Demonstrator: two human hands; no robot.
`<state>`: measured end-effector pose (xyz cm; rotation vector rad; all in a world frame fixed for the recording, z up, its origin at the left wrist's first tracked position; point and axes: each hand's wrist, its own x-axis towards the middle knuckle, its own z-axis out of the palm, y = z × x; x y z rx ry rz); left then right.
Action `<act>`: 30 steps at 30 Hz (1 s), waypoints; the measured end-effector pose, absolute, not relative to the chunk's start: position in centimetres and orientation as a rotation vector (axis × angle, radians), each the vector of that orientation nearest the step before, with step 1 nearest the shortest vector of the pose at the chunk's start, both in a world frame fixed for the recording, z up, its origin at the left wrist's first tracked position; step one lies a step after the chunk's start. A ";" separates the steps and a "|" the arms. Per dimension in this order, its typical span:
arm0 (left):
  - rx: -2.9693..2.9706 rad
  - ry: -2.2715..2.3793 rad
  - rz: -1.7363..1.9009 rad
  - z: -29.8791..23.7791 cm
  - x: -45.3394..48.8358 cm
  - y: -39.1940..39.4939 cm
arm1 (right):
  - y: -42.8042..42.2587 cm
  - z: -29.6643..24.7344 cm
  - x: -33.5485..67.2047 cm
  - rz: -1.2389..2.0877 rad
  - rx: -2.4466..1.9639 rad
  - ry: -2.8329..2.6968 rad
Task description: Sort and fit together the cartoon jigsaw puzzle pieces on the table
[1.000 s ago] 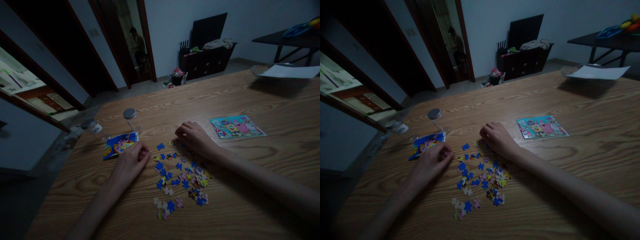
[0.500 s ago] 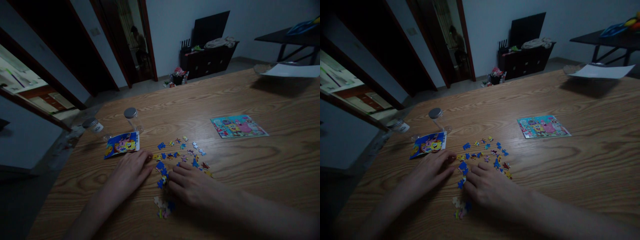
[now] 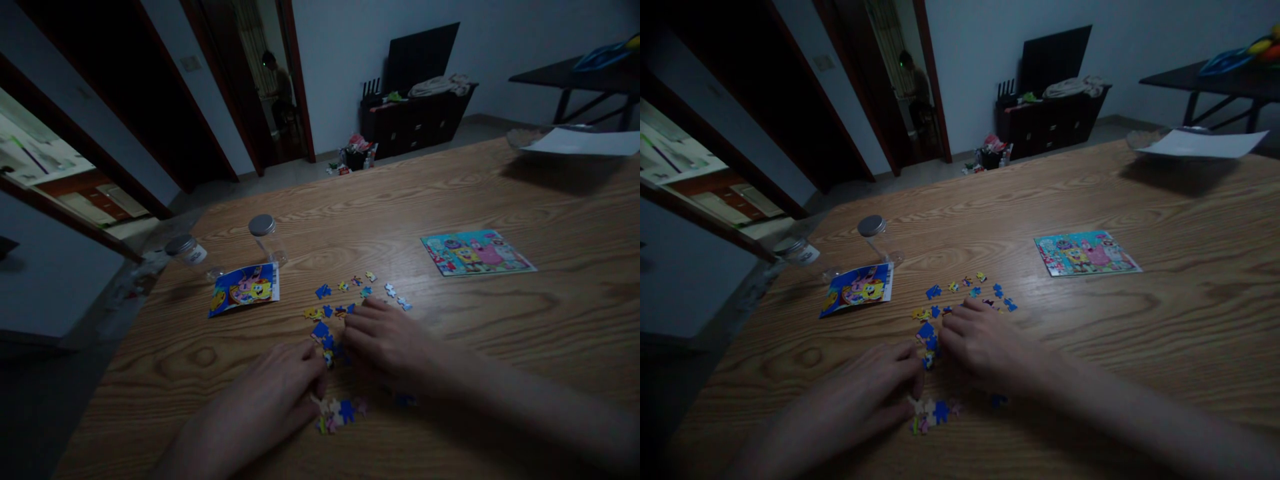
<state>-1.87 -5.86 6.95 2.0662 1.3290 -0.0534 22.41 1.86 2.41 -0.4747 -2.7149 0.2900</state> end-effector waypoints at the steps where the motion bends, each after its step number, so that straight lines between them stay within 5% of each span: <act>1: 2.055 1.327 -0.055 7.1 -1.8 -5.8 | 2.9 2.5 22.7 0.325 -0.586 -2.694; 8: 2.092 1.363 0.019 8.1 -1.7 -4.1 | 10.4 1.9 26.5 0.085 -1.085 -2.456; 17: 2.162 1.474 0.516 3.7 -0.7 -2.3 | 12.7 0.3 28.7 0.040 -1.170 -2.453; 23: 2.248 1.396 0.594 2.0 0.4 -2.9 | 9.7 3.4 27.0 0.201 -0.947 -2.543; 26: 2.330 1.351 0.479 3.3 0.1 -2.9 | 5.5 5.6 25.4 0.620 -0.563 -2.740; 30: 2.254 1.301 0.287 6.1 -0.9 -3.1 | -0.4 5.4 23.1 0.470 -0.304 -2.810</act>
